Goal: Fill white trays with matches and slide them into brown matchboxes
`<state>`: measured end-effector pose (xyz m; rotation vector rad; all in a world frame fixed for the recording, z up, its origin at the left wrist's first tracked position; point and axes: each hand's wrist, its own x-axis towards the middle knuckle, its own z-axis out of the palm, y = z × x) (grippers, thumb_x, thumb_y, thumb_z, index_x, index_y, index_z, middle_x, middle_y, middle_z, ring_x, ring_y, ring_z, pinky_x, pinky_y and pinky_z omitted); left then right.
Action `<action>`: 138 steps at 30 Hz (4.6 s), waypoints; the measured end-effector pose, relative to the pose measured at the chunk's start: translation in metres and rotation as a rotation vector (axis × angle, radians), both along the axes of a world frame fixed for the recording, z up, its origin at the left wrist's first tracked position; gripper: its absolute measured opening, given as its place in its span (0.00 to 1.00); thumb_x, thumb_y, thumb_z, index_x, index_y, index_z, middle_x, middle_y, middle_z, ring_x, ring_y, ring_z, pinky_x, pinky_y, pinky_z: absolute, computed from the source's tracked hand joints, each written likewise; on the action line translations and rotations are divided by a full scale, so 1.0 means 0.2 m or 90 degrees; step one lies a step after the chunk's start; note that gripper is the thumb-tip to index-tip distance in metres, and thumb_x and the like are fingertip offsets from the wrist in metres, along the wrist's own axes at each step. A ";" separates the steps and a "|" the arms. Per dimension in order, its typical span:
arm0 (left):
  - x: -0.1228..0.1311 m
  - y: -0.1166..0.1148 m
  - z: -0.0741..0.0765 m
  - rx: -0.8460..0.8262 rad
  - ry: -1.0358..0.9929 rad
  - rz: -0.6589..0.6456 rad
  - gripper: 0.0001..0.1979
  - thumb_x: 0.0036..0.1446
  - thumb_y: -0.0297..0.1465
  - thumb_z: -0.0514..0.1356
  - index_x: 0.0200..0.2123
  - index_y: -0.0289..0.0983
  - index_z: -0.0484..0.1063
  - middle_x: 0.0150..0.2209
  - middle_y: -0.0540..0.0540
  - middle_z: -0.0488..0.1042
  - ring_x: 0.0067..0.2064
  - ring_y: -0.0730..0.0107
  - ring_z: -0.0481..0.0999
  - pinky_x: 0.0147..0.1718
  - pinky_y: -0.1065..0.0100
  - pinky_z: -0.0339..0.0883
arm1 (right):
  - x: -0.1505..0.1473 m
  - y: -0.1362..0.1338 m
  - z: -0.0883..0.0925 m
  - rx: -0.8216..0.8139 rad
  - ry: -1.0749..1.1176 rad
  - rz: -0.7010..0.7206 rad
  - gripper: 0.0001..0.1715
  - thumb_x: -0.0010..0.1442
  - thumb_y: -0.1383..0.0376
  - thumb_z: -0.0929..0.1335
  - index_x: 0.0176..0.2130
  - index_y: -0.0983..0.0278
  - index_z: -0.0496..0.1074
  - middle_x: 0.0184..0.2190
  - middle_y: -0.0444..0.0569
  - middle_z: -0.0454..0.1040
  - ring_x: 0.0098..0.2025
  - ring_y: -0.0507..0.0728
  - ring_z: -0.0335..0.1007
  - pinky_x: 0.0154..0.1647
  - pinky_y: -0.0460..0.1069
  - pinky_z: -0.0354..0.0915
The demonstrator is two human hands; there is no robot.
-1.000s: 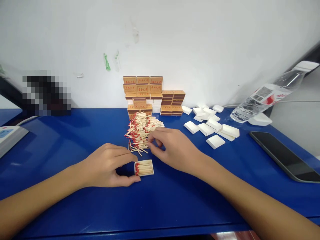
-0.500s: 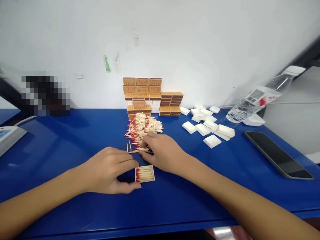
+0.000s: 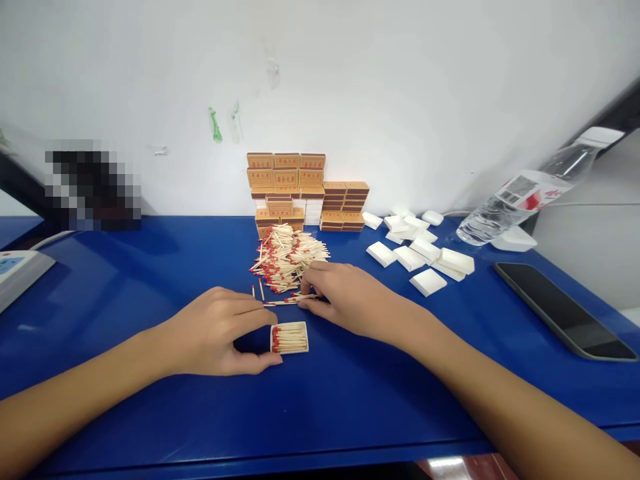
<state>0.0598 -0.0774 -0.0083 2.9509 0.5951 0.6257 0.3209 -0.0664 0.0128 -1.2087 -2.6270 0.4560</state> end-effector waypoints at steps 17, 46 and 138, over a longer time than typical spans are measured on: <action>-0.01 0.03 0.00 -0.022 0.002 0.058 0.17 0.64 0.44 0.65 0.35 0.35 0.78 0.26 0.51 0.76 0.27 0.66 0.77 0.27 0.64 0.63 | 0.01 -0.06 0.09 -0.086 0.037 -0.004 0.14 0.75 0.57 0.64 0.39 0.61 0.69 0.37 0.47 0.75 0.35 0.55 0.69 0.34 0.49 0.60; -0.01 0.03 0.00 -0.032 0.000 0.069 0.17 0.63 0.44 0.66 0.40 0.35 0.80 0.27 0.51 0.77 0.27 0.67 0.77 0.28 0.66 0.63 | 0.02 -0.09 0.11 -0.139 0.000 0.042 0.11 0.71 0.60 0.67 0.37 0.61 0.74 0.35 0.46 0.77 0.34 0.54 0.70 0.35 0.49 0.59; -0.01 0.03 -0.01 0.001 -0.001 0.040 0.17 0.66 0.44 0.64 0.35 0.36 0.75 0.26 0.52 0.75 0.26 0.70 0.75 0.26 0.64 0.61 | -0.07 -0.13 -0.01 -0.046 0.103 0.088 0.06 0.70 0.67 0.69 0.41 0.64 0.78 0.38 0.47 0.74 0.34 0.51 0.70 0.34 0.47 0.62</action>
